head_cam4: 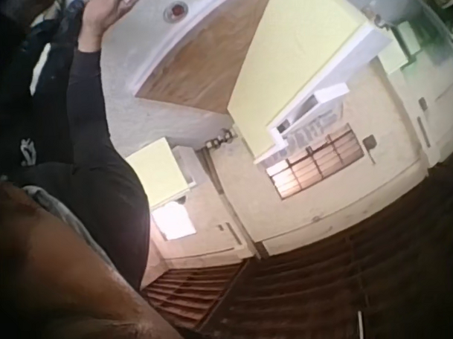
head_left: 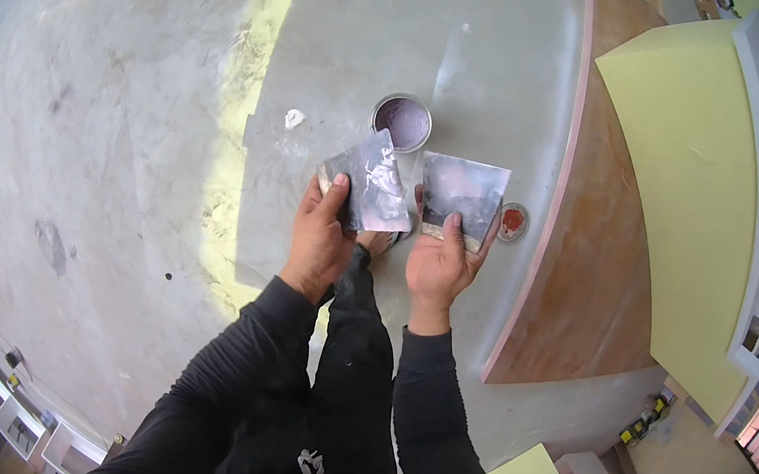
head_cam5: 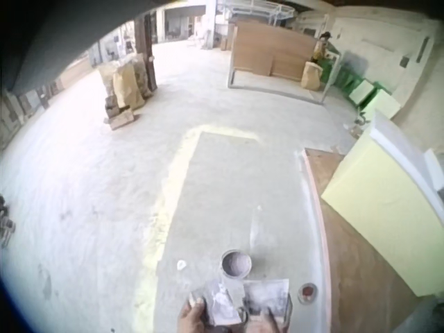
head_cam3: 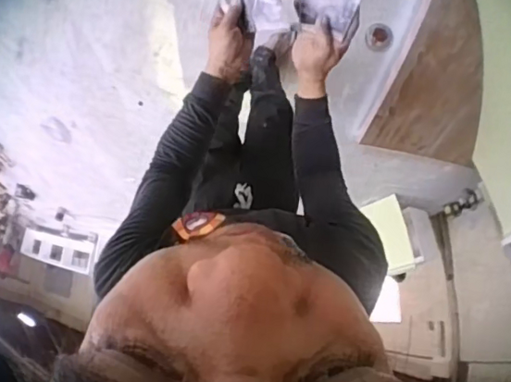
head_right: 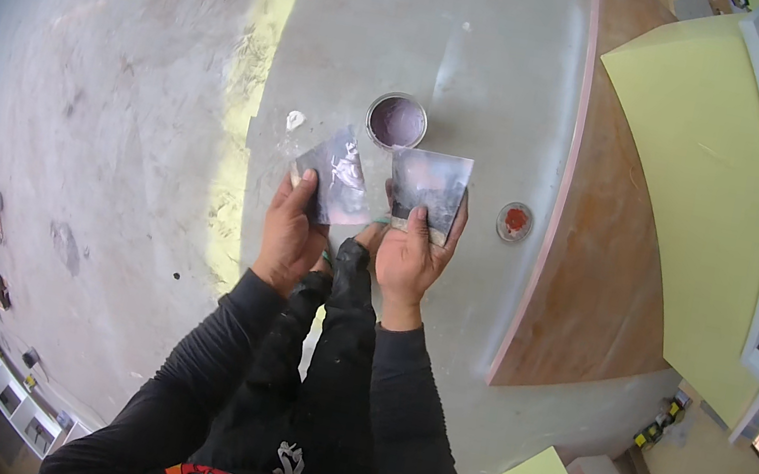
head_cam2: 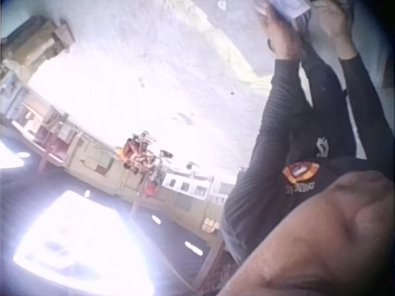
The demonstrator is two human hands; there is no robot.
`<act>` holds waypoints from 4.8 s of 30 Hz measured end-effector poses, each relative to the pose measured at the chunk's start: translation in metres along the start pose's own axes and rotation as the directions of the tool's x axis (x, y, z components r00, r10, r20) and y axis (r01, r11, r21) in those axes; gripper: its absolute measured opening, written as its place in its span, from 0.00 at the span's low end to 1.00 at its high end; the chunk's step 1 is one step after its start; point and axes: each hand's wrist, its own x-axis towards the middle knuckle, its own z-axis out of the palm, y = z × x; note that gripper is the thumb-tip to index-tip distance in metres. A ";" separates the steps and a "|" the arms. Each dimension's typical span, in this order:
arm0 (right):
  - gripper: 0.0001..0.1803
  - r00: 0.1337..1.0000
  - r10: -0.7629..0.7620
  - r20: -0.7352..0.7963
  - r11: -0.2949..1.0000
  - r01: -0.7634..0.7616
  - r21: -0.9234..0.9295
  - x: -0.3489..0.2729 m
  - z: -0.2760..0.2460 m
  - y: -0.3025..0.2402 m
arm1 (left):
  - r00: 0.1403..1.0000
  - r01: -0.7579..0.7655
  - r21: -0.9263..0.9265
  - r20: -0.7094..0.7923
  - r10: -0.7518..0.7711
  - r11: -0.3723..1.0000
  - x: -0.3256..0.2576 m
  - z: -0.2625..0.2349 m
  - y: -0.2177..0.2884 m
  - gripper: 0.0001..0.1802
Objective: The person applies and smooths putty from a container onto the edges of a wooden panel using spatulas.
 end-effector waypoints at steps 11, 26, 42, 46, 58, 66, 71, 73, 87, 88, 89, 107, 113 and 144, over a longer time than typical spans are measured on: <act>0.24 0.984 -0.009 0.178 0.995 0.026 -0.094 -0.026 -0.030 -0.049 | 0.973 -0.230 0.237 0.058 0.222 0.944 -0.022 0.033 -0.043 0.15; 0.32 0.980 0.153 0.129 0.385 0.061 -0.921 -0.020 -0.335 -0.098 | 0.972 0.048 0.164 0.220 -0.084 0.985 -0.052 0.057 -0.187 0.16; 0.30 0.896 0.155 -0.416 -0.051 -0.414 -0.909 0.100 -0.585 0.089 | 0.933 0.284 0.008 0.230 -0.278 0.959 0.018 -0.021 -0.295 0.15; 0.31 0.873 0.182 -0.452 -0.054 -0.450 -0.891 0.113 -0.595 0.115 | 0.891 0.283 0.086 0.345 -0.296 0.955 0.037 -0.015 -0.290 0.09; 0.34 0.873 0.091 -0.479 -0.101 -0.470 -0.877 0.136 -0.600 0.145 | 0.892 0.311 0.143 0.299 -0.340 0.940 0.051 -0.019 -0.283 0.11; 0.32 0.861 0.214 -0.461 -0.173 -0.431 -0.886 0.136 -0.596 0.137 | 0.895 0.318 0.168 0.271 -0.353 0.933 0.051 -0.012 -0.291 0.13; 0.34 0.988 0.059 -0.143 0.375 -0.155 -0.914 0.118 -0.597 0.081 | 0.940 0.335 0.417 -0.094 -0.327 0.845 0.045 0.025 -0.315 0.18; 0.36 0.903 0.345 -0.256 0.809 -0.425 -0.407 0.109 -0.556 0.047 | 0.938 0.326 0.386 -0.020 -0.345 0.863 0.041 0.029 -0.313 0.19; 0.28 0.924 -0.234 0.301 0.619 0.380 -0.687 0.010 -0.319 -0.298 | 0.930 0.297 0.363 0.101 -0.355 0.883 -0.096 0.194 -0.305 0.14; 0.28 0.915 -0.261 0.308 0.606 0.403 -0.685 0.002 -0.310 -0.315 | 0.926 0.287 0.366 0.130 -0.354 0.885 -0.108 0.206 -0.299 0.14; 0.32 0.853 -0.311 0.419 0.399 0.518 -0.757 -0.007 -0.301 -0.332 | 0.928 0.245 0.380 0.174 -0.329 0.892 -0.123 0.218 -0.293 0.14; 0.32 0.801 -0.420 0.426 -0.306 0.317 -0.898 -0.259 -0.174 -0.446 | 0.632 -0.405 0.655 0.705 -0.322 0.637 -0.334 0.242 -0.185 0.12; 0.37 0.720 -0.666 0.196 0.052 0.306 -0.951 -0.328 -0.189 -0.407 | 0.529 0.253 0.627 0.548 -0.648 0.737 -0.373 0.226 -0.202 0.10; 0.18 -0.191 -0.783 -0.592 0.338 0.668 -0.663 -0.718 -0.371 -0.496 | -0.129 0.205 0.891 0.436 -0.891 0.406 -0.754 0.096 -0.442 0.16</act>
